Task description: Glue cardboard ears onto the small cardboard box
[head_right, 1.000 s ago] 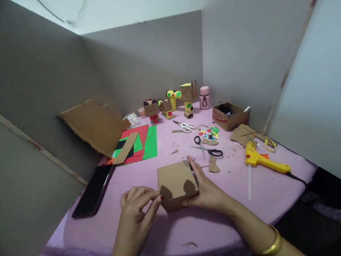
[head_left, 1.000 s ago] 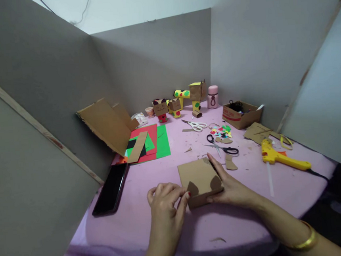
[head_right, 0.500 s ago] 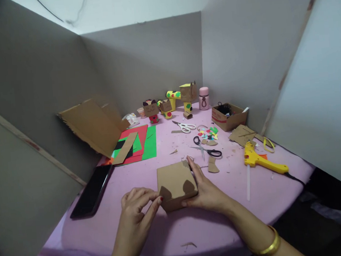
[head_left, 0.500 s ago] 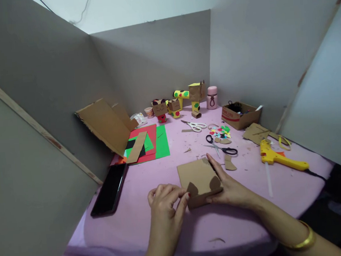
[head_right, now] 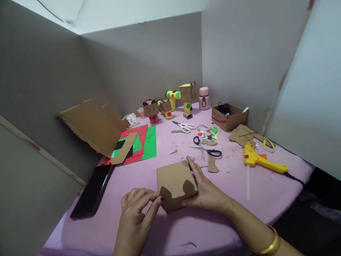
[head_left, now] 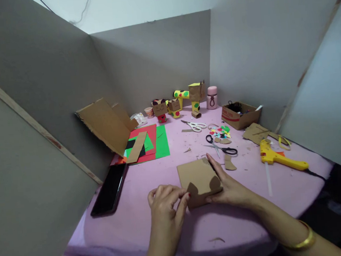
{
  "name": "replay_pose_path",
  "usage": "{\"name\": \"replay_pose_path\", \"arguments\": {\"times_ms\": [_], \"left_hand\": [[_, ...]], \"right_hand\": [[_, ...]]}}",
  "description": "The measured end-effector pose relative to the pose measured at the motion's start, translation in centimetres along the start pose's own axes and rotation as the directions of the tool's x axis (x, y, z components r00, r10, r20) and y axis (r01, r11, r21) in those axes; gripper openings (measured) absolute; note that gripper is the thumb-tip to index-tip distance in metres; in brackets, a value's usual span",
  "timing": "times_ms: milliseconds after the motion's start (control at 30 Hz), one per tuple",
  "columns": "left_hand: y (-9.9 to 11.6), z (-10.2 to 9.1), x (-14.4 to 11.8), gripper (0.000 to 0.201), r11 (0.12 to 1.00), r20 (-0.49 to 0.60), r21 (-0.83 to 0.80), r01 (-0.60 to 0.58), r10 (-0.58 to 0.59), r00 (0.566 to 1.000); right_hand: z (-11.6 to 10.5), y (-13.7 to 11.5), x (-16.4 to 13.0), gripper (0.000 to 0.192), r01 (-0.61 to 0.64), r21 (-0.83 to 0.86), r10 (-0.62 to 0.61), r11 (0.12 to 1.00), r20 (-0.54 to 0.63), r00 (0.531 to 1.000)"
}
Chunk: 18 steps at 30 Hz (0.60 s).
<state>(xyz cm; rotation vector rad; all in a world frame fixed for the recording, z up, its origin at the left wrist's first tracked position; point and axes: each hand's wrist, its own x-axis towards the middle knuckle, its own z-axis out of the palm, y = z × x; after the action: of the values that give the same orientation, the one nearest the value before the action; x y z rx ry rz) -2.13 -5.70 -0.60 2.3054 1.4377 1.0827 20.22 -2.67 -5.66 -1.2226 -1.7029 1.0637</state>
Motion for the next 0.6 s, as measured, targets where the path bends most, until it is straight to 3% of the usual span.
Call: {"name": "replay_pose_path", "arguments": {"times_ms": [600], "left_hand": [[-0.22, 0.15, -0.13, 0.011, 1.0, -0.019, -0.029, 0.005, -0.005, 1.0]], "right_hand": [[0.1, -0.24, 0.04, 0.133, -0.005, 0.031, 0.005, 1.0, 0.006, 1.0]]}}
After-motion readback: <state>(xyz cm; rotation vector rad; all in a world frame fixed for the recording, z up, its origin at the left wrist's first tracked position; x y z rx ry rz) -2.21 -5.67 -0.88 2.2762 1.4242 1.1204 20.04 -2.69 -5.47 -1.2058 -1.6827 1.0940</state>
